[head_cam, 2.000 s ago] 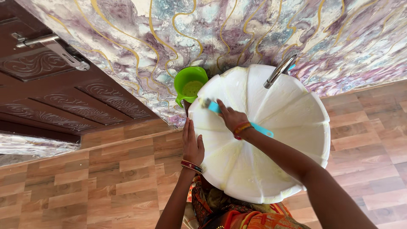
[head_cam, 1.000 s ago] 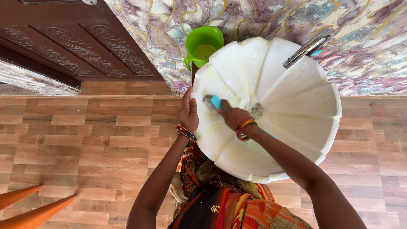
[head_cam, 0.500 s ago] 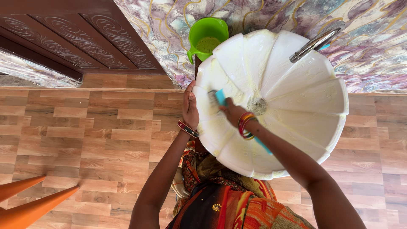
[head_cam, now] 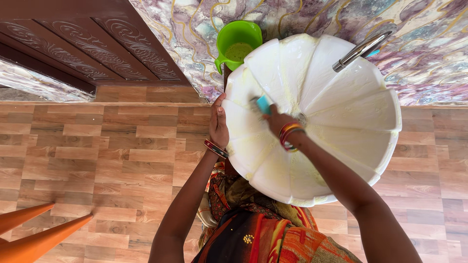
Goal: The person cleans a white pedestal sink using a green cup and a blue scrub brush. They repeatedly pour water from the cup into the sink and scrub the basin and drain area with the brush.
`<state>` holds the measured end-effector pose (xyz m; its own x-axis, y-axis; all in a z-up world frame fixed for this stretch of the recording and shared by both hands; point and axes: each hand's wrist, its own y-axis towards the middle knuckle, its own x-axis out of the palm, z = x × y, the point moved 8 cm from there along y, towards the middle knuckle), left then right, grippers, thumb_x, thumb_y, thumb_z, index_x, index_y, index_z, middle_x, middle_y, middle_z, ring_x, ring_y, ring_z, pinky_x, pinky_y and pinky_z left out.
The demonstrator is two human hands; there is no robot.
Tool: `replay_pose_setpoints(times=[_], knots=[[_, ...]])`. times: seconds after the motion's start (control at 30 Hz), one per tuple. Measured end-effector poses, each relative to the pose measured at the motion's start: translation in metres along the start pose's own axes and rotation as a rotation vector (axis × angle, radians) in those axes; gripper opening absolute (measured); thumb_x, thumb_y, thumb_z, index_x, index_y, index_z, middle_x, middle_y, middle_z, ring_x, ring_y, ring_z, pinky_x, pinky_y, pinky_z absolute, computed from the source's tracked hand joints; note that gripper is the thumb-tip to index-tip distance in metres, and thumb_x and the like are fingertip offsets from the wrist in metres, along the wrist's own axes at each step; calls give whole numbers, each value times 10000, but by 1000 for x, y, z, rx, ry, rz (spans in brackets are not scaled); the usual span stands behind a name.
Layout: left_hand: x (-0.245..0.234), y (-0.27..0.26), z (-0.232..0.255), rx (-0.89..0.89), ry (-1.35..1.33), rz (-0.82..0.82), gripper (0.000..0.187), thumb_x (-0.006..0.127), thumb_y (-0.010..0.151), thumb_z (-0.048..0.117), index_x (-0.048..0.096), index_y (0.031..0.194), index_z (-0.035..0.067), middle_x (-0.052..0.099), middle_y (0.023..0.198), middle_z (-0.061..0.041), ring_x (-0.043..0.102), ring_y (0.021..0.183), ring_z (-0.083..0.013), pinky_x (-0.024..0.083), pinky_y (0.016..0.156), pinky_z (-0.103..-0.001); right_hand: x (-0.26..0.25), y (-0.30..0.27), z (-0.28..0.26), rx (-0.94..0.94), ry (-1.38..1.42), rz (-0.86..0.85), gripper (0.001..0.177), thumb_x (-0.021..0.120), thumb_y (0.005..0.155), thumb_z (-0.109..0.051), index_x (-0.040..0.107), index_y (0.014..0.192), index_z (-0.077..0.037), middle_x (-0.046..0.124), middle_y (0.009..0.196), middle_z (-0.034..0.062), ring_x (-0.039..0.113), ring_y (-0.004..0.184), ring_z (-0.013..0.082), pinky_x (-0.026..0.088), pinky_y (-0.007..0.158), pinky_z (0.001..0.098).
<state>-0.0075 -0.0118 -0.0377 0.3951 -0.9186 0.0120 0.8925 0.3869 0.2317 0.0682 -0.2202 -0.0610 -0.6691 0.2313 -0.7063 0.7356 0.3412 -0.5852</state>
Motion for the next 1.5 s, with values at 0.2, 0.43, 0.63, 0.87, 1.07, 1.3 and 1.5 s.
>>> replay_pose_setpoints(times=[0.2,0.43,0.63,0.87,1.07,1.3,1.5], knots=[[1,-1,4,-5,39,-1,640,303,1132,484,426,1523,-7,485,1547,-169,435,1453,-261,308,1227,-388,17,-11,-25,-98,7,-60,465,347,1059,-446,346,1343,-79,709,771,243,725,677,416,563,626,523],[3,1,23,5,312,-65,538,307,1136,363,416,1528,11,457,1544,-177,463,1439,-334,383,1191,-434,12,-3,-12,-65,1,-98,483,361,1051,-461,354,1346,-79,712,880,286,719,828,447,556,748,541],[21,21,33,35,716,-210,520,455,1013,40,381,1528,23,373,1601,-144,439,1428,-345,423,1138,-422,-11,11,14,-42,-91,85,500,357,1084,-479,451,1324,-50,733,994,280,722,936,458,546,833,558],[21,23,23,92,630,-195,576,459,1003,-51,351,1563,25,348,1638,-117,418,1473,-313,399,1192,-390,44,12,-7,-330,-194,-141,462,381,992,-322,505,1410,-169,610,1259,223,730,994,411,559,926,495],[21,21,18,115,634,-181,598,457,981,-68,356,1559,45,357,1638,-115,431,1474,-313,413,1193,-384,-46,21,57,-136,-235,536,302,584,1004,-396,603,1167,-143,572,1266,162,655,1068,376,538,795,527],[18,19,24,132,591,-167,584,462,1005,-66,359,1568,52,356,1637,-117,433,1465,-324,427,1166,-392,5,-24,-41,-397,11,313,734,590,976,-325,225,1613,-306,604,1288,115,689,946,365,587,754,488],[18,21,19,69,567,-168,559,456,1008,-40,371,1552,61,363,1636,-97,451,1445,-307,443,1147,-383,-43,-8,8,-139,-138,412,540,557,1031,-353,397,1544,-407,677,1266,50,733,942,311,597,746,488]])
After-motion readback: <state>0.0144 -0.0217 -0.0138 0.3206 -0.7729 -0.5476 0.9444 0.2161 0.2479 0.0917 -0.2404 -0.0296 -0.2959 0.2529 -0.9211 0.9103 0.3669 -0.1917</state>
